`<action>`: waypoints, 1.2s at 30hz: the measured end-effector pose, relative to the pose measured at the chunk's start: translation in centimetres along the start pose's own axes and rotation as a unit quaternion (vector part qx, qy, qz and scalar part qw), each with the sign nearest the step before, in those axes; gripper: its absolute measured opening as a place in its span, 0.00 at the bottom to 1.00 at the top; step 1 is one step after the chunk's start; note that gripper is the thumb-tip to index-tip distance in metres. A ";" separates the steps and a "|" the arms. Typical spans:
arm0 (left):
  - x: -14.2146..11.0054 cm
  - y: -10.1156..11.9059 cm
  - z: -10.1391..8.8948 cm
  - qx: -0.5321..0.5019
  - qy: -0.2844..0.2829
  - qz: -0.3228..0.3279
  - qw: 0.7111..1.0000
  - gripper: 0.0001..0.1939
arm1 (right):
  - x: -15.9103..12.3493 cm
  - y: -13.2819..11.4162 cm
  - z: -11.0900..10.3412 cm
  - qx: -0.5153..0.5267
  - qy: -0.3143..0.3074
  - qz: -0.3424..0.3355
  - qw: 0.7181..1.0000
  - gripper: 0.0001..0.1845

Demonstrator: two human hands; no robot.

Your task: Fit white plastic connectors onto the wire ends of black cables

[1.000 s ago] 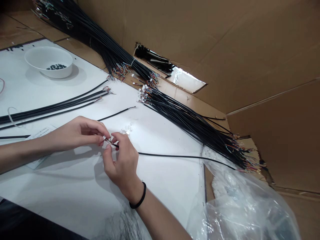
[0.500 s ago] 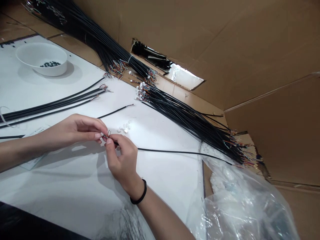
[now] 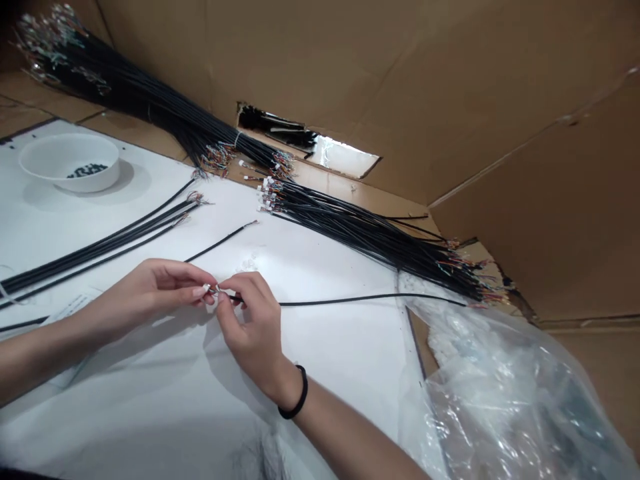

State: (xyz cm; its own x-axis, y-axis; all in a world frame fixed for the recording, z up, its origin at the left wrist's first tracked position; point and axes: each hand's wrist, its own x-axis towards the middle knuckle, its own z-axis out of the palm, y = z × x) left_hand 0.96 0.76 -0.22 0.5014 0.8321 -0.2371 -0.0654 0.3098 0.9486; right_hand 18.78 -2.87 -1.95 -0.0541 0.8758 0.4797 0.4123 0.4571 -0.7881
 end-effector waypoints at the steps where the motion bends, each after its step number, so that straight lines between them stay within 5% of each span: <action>1: 0.0 -0.1 0.0 -0.008 -0.007 -0.007 1.000 0.06 | 0.0 0.1 0.0 0.000 0.004 -0.001 1.000 0.06; 14: 0.1 0.1 0.5 -0.022 0.024 -0.031 0.999 0.06 | -0.1 0.7 0.1 0.025 -0.007 -0.025 0.999 0.04; 19: 0.0 0.7 1.0 -0.042 0.075 -0.062 0.994 0.09 | -0.2 1.0 0.3 0.023 0.012 -0.051 0.998 0.06; 27: 0.2 0.7 1.0 -0.107 0.086 -0.104 0.985 0.10 | 0.2 0.8 -0.4 0.130 -0.035 0.045 0.990 0.04; 36: 0.4 0.6 1.2 -0.125 0.090 -0.103 0.983 0.10 | 0.2 0.9 -0.4 0.162 -0.055 0.065 0.983 0.07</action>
State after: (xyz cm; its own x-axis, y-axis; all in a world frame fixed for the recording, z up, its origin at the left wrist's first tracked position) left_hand 2.18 0.71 0.53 0.3675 0.8005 -0.4735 -0.2000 0.5652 0.8003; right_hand 19.49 -2.33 -2.44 -0.1248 0.9332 0.3371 0.1118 0.3508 -0.9298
